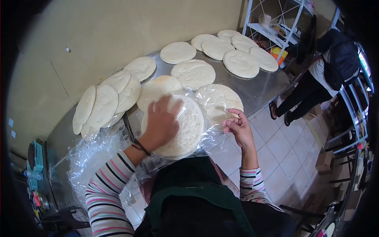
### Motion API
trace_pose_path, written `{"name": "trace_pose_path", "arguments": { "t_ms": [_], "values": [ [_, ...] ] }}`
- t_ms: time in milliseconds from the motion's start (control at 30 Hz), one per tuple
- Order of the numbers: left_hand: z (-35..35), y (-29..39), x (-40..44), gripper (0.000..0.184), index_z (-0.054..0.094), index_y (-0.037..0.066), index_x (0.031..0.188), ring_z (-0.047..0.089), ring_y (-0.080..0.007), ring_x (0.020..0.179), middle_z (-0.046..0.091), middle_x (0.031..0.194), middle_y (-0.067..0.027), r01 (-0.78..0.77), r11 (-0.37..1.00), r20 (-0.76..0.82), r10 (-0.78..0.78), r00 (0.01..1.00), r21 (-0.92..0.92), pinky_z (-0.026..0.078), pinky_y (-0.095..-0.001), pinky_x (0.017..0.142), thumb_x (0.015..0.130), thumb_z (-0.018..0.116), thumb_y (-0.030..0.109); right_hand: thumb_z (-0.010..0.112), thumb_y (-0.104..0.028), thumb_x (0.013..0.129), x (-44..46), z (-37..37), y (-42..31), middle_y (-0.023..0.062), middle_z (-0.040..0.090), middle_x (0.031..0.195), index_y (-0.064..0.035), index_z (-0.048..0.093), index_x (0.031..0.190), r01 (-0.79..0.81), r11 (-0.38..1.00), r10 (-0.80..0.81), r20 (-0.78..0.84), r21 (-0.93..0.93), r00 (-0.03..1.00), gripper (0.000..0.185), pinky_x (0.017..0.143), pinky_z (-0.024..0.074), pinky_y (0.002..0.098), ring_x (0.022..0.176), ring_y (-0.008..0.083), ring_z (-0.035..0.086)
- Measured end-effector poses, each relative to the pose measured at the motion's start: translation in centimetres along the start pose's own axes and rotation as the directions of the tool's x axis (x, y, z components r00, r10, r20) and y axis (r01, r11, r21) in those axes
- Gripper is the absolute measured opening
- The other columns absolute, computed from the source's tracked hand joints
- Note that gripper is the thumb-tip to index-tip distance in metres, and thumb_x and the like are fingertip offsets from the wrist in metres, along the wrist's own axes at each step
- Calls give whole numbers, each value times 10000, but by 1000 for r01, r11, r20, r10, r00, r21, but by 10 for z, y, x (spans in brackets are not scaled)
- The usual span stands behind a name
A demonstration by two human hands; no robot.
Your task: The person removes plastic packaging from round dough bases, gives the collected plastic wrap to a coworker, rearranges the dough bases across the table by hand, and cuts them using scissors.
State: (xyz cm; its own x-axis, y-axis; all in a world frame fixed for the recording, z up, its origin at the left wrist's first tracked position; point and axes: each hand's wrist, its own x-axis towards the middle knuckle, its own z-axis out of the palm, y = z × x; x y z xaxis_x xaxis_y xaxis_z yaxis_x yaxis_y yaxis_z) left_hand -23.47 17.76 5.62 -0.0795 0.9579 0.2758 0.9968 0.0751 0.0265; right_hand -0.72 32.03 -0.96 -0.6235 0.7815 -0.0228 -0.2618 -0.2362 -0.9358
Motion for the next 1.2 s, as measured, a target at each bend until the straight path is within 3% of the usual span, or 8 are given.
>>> {"name": "trace_pose_path", "arguments": {
  "t_ms": [133,433,500,567,633,867,933,1200],
  "values": [
    [-3,55,9,269,501,51,582,530,-319,496,505,521,-125,-184,926,-102,159,982,-329,406,-398,503,726,600,256,537,26,823,-5,16,-6,82,633,786,-28,465,1122,34,999,-34,40,-9,999,312,561,471,227,616,128,593],
    [-30,39,-1,173,582,17,659,599,-247,543,592,577,-119,210,757,160,-140,977,-619,464,-337,525,718,617,175,520,26,831,0,-1,-7,51,588,776,14,579,925,84,947,-60,87,-311,994,112,585,451,217,640,94,545],
    [-36,41,-8,190,578,-3,683,586,-240,515,586,569,-110,224,648,130,-191,973,-728,452,-327,503,746,612,173,523,32,816,5,17,-23,49,589,793,22,612,861,510,614,-662,-43,-603,748,101,601,452,231,680,109,559],
    [-36,44,-13,172,578,-2,716,556,-196,528,581,598,-95,233,619,136,-199,970,-751,438,-302,513,754,619,160,532,18,804,12,38,-38,58,596,744,22,624,837,563,682,-660,-61,-467,749,98,602,450,240,662,114,560],
    [-34,40,-21,157,578,-1,748,526,-153,541,575,627,-80,245,583,144,-214,966,-774,423,-277,524,763,627,148,556,-16,825,25,44,-38,45,578,726,45,604,896,182,831,-25,291,-526,956,105,568,447,217,620,88,537],
    [10,-51,-69,358,530,44,1024,544,-255,720,514,954,-128,226,959,-367,-275,889,-172,457,-360,653,741,658,223,584,-93,815,33,58,-18,36,544,613,26,574,945,200,969,-206,-29,-148,978,176,446,415,208,492,98,525],
    [13,-59,-74,438,474,21,1101,531,-186,713,514,917,-110,543,474,149,-642,752,-693,452,-303,631,753,655,217,585,-89,816,21,50,-15,25,540,616,21,570,954,261,951,-214,-258,165,942,177,423,401,194,470,91,512],
    [12,-63,-64,443,463,-30,1122,514,-124,690,538,814,-63,629,323,311,-657,687,-707,436,-255,608,788,630,209,551,-94,817,11,9,2,33,577,613,39,611,834,143,703,-78,124,-697,989,147,471,411,243,520,107,528]
  ]
}}
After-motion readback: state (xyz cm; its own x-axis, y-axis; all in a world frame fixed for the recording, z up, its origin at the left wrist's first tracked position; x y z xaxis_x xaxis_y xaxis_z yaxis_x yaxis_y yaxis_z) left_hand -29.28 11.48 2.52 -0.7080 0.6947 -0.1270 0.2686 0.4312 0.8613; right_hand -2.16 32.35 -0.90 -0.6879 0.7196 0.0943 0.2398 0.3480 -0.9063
